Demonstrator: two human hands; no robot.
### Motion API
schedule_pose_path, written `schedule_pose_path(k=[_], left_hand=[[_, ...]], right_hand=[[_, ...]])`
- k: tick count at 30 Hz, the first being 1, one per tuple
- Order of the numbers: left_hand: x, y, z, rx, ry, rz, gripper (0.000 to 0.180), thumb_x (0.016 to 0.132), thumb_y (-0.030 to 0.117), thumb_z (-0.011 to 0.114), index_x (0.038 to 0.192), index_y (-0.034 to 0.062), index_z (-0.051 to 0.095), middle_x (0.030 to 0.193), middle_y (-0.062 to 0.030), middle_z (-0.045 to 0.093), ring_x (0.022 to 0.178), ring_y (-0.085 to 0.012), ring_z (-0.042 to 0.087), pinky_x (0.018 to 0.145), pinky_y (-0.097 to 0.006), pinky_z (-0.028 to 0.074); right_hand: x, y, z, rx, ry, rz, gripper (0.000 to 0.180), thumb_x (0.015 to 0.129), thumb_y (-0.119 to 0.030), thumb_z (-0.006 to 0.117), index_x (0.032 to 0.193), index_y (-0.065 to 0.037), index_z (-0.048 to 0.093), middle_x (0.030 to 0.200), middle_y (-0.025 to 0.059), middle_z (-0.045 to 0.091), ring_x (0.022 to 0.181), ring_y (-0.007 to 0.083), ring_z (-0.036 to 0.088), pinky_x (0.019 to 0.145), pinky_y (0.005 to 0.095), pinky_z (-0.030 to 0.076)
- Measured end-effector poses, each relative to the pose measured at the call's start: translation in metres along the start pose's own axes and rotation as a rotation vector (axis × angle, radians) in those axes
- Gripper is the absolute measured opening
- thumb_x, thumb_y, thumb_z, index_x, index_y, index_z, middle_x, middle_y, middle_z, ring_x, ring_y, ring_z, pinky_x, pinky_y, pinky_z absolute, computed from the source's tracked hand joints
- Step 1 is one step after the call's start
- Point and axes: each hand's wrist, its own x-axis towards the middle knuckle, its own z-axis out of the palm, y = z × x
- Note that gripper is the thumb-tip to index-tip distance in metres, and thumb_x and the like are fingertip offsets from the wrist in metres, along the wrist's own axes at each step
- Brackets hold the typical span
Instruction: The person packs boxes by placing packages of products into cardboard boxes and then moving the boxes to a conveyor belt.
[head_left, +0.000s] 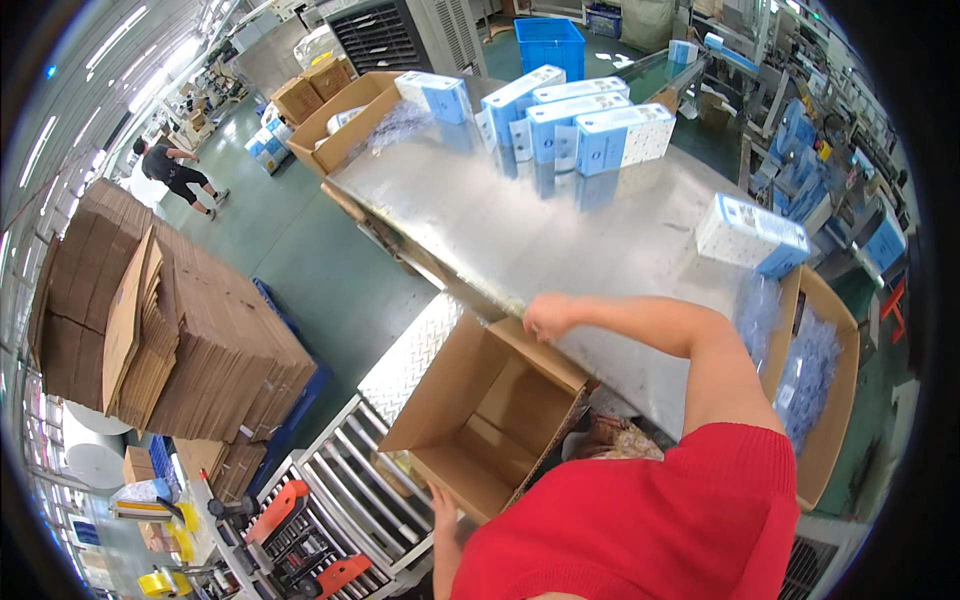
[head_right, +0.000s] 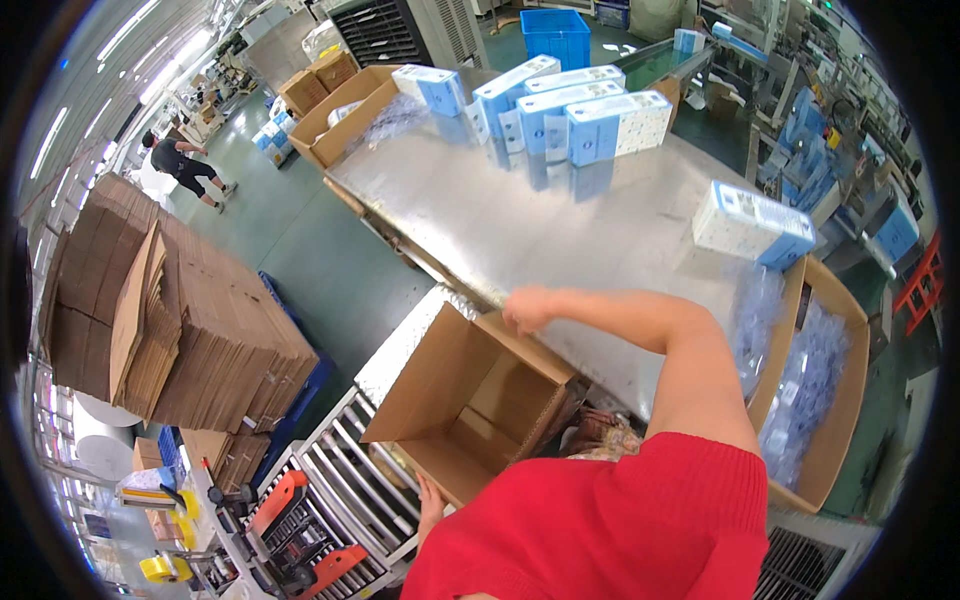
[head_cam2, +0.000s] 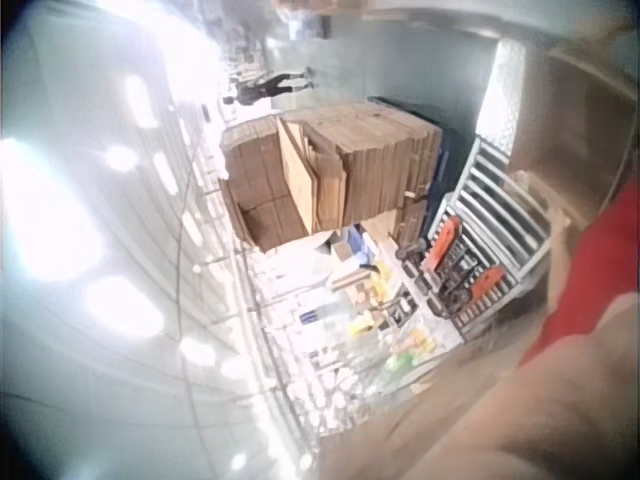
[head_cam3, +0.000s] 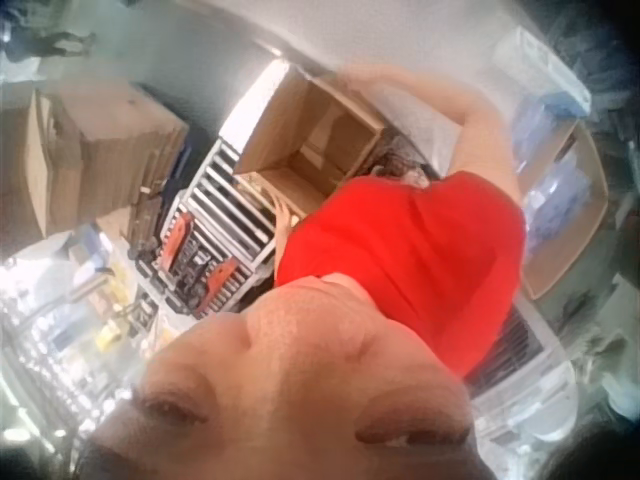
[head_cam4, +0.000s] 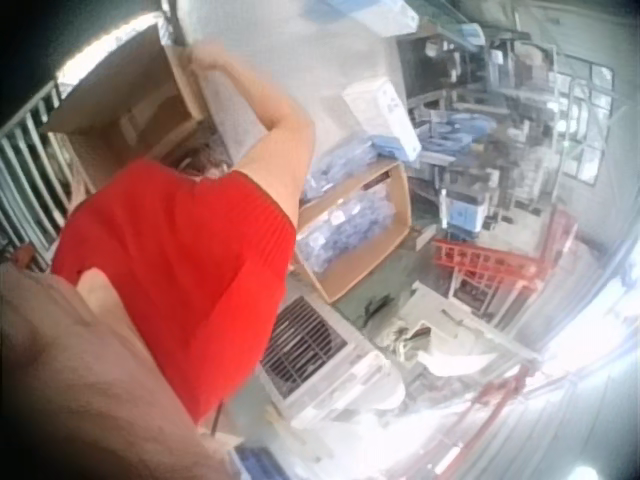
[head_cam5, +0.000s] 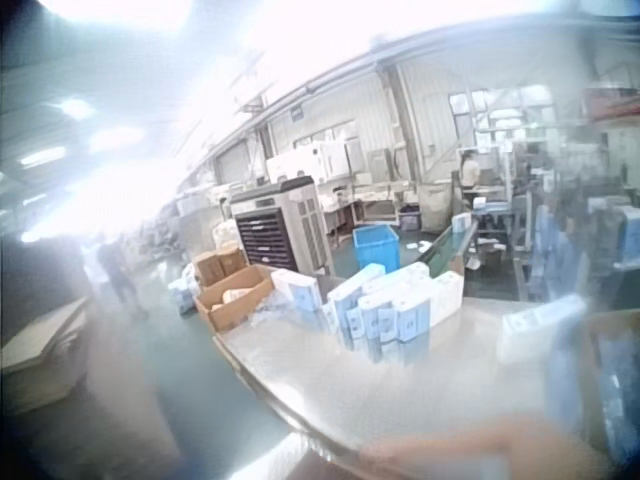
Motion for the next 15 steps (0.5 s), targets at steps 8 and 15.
schedule_pose_path(k=[8, 15], left_hand=[[-0.042, 0.011, -0.096, 0.635, 0.01, -0.219, 0.078, 0.063, 0.063, 0.072, 0.127, 0.0216, 0.055, 0.123, -0.0257, 0.032, 0.112, -0.0406, 0.036, 0.096, -0.045, 0.036], [0.001, 0.242, -0.092, 0.634, 0.646, 0.13, 0.051, 0.066, 0.013, 0.076, 0.111, 0.0031, 0.055, 0.118, -0.0268, 0.036, 0.11, -0.0434, 0.038, 0.093, -0.049, 0.034]], right_hand=[[-0.021, 0.289, -0.197, -0.446, 0.755, 0.641, 0.021, 0.075, -0.013, 0.057, 0.093, -0.003, 0.06, 0.096, 0.0172, 0.062, 0.092, 0.0331, 0.06, 0.079, 0.0441, 0.047], [-0.061, 0.384, -0.23, -0.542, 0.439, 0.734, 0.106, 0.036, -0.014, 0.088, 0.131, -0.01, 0.04, 0.13, 0.0129, 0.046, 0.121, 0.0338, 0.044, 0.097, 0.0463, 0.04]])
